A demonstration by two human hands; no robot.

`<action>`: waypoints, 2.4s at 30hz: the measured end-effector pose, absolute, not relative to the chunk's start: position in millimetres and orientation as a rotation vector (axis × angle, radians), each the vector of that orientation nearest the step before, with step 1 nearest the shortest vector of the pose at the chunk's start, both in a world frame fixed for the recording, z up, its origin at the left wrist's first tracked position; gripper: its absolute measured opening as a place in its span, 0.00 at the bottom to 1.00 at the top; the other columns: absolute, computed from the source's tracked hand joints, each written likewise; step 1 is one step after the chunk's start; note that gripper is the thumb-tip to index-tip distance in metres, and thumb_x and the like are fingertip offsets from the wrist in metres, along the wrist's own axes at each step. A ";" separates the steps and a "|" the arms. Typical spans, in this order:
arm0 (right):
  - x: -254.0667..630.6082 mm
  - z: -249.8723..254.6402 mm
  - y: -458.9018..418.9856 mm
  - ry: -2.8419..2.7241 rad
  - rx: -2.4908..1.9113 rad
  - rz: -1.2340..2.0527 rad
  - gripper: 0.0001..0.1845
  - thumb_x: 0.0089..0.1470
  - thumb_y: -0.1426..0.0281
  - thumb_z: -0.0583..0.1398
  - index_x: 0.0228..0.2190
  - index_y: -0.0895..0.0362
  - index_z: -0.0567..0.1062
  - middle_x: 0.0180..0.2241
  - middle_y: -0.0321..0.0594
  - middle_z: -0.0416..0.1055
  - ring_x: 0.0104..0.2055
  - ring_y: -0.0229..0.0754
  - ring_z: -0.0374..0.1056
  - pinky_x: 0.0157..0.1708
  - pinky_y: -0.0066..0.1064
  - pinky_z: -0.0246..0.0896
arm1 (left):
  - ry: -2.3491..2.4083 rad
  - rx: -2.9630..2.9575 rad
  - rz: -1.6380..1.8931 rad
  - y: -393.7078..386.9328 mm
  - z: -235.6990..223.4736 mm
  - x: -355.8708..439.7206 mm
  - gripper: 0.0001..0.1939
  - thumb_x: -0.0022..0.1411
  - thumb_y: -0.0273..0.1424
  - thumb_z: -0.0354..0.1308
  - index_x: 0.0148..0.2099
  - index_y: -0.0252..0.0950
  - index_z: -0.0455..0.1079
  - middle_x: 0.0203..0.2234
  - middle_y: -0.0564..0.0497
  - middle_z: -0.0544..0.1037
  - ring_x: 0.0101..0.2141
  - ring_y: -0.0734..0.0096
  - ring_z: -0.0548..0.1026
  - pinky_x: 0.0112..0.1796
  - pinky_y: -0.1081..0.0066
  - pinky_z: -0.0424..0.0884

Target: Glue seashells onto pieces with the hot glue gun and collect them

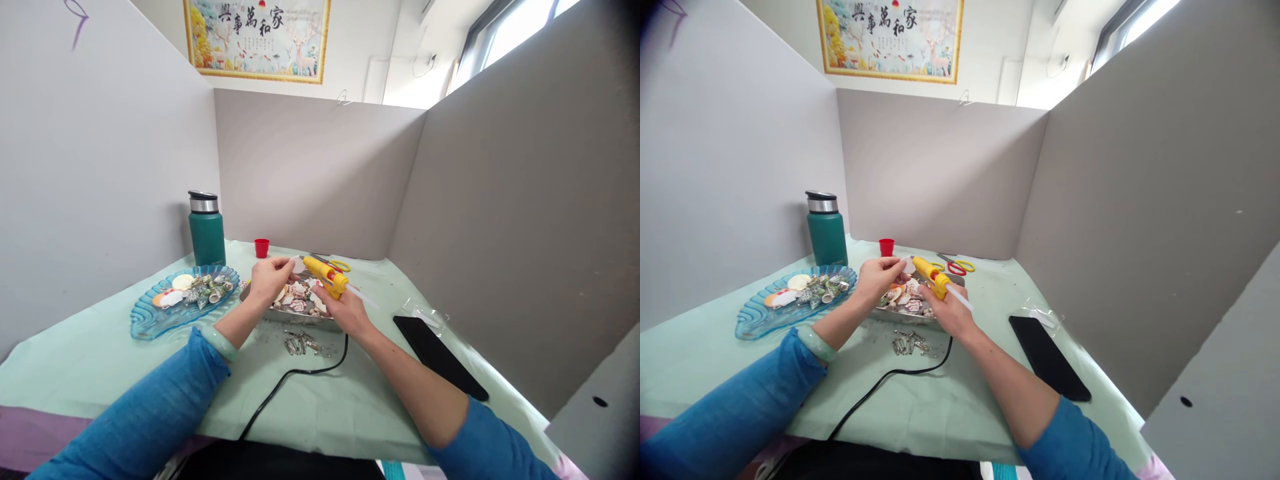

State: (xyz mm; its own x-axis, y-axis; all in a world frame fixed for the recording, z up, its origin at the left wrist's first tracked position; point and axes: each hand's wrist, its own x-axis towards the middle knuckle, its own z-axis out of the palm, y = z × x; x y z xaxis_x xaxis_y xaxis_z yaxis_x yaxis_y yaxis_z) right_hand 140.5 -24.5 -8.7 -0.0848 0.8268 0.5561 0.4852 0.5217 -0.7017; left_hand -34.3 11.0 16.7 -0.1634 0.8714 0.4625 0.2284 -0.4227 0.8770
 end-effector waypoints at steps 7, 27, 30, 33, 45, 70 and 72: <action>154.9 6.9 -14.6 -2.018 -1.398 -0.097 0.22 0.54 0.50 0.53 0.35 0.56 0.72 0.34 0.42 0.72 0.34 0.44 0.67 0.32 0.31 0.56 | 1.151 1.504 1.698 9.7 22.8 -37.6 0.16 0.49 0.39 0.60 0.35 0.30 0.77 0.16 0.51 0.73 0.19 0.73 0.70 0.22 0.75 0.67; 129.3 9.3 -19.4 -1.851 -1.111 0.480 0.12 0.52 0.66 0.56 0.21 0.57 0.72 0.21 0.35 0.70 0.23 0.35 0.63 0.24 0.25 0.53 | 0.789 1.314 1.636 -11.4 27.5 -17.3 0.19 0.46 0.40 0.66 0.35 0.29 0.77 0.29 0.46 0.78 0.30 0.72 0.73 0.32 0.73 0.70; 140.0 9.8 -20.7 -1.896 -1.072 0.483 0.11 0.53 0.67 0.54 0.23 0.57 0.73 0.24 0.35 0.72 0.21 0.33 0.63 0.23 0.24 0.55 | 0.881 1.262 1.661 -9.0 30.1 -23.7 0.19 0.45 0.41 0.66 0.34 0.28 0.75 0.22 0.49 0.76 0.23 0.75 0.71 0.27 0.75 0.68; 147.1 12.3 -22.6 -1.788 -1.006 0.564 0.12 0.52 0.63 0.56 0.24 0.57 0.74 0.23 0.35 0.72 0.18 0.32 0.61 0.20 0.24 0.55 | 0.920 1.240 1.595 -9.6 30.6 -25.1 0.20 0.45 0.40 0.65 0.35 0.28 0.74 0.19 0.50 0.74 0.21 0.75 0.71 0.25 0.74 0.70; 150.6 21.3 -21.8 -1.685 -0.998 0.761 0.15 0.50 0.60 0.58 0.20 0.58 0.68 0.18 0.33 0.68 0.14 0.30 0.59 0.16 0.22 0.53 | 0.943 1.436 1.405 -14.2 19.1 -13.0 0.18 0.50 0.40 0.62 0.35 0.29 0.74 0.21 0.46 0.77 0.24 0.70 0.76 0.30 0.71 0.74; 152.9 16.7 -19.3 -1.690 -1.060 0.724 0.15 0.50 0.57 0.58 0.24 0.57 0.69 0.19 0.33 0.69 0.14 0.31 0.61 0.15 0.22 0.54 | 0.890 1.415 1.404 -14.9 15.1 -11.3 0.19 0.48 0.40 0.65 0.36 0.29 0.74 0.19 0.48 0.76 0.22 0.70 0.75 0.27 0.73 0.73; 153.4 16.2 -19.1 -1.703 -1.054 0.700 0.16 0.51 0.57 0.58 0.23 0.57 0.69 0.18 0.33 0.69 0.14 0.31 0.61 0.16 0.23 0.55 | 0.892 1.408 1.408 -15.0 15.6 -11.8 0.19 0.47 0.41 0.65 0.36 0.29 0.74 0.19 0.48 0.77 0.22 0.70 0.75 0.27 0.72 0.73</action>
